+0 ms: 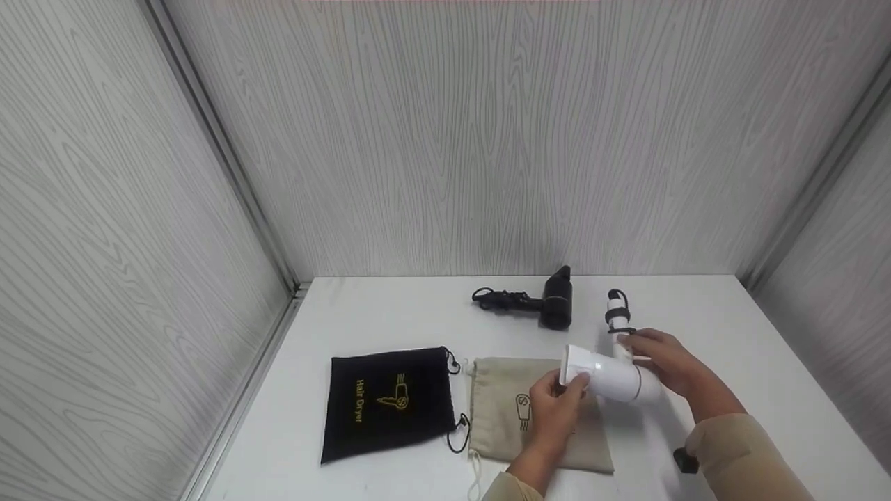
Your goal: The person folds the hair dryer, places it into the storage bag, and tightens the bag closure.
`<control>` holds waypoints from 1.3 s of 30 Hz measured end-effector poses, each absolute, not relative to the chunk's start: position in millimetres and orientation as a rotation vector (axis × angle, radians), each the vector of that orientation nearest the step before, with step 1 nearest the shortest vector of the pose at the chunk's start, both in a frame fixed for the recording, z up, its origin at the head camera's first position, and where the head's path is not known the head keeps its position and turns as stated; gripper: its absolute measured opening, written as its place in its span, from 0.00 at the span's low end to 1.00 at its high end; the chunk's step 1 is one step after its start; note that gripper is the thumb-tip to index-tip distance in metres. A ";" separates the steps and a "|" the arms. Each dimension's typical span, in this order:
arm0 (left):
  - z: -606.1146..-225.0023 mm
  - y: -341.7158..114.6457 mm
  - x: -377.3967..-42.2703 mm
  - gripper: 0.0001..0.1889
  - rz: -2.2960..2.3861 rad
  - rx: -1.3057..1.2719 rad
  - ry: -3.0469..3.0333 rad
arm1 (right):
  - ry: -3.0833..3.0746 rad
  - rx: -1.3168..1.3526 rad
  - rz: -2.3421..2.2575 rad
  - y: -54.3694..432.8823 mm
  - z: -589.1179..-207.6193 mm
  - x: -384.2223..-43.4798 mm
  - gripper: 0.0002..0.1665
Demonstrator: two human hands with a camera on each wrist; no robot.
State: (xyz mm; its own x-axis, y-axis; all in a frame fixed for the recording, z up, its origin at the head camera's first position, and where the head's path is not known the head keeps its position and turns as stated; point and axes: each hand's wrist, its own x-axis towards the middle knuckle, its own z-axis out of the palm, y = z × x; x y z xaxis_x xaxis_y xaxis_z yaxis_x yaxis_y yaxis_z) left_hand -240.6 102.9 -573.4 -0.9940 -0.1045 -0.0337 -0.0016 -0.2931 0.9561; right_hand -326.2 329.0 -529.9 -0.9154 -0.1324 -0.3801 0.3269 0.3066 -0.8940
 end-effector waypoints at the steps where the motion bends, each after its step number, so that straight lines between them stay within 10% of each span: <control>1: -572.9 102.0 -241.3 0.12 -2.484 0.146 -1.820 | 2.194 0.177 -1.649 328.2 -530.1 -325.6 0.59; 16: -567.2 94.1 -241.3 0.20 -2.577 0.171 -1.677 | 2.003 0.269 -1.893 310.4 -537.8 -315.0 0.66; 39: -564.1 96.1 -239.6 0.29 -2.689 0.095 -1.563 | 2.075 0.197 -2.029 286.9 -528.6 -301.7 0.50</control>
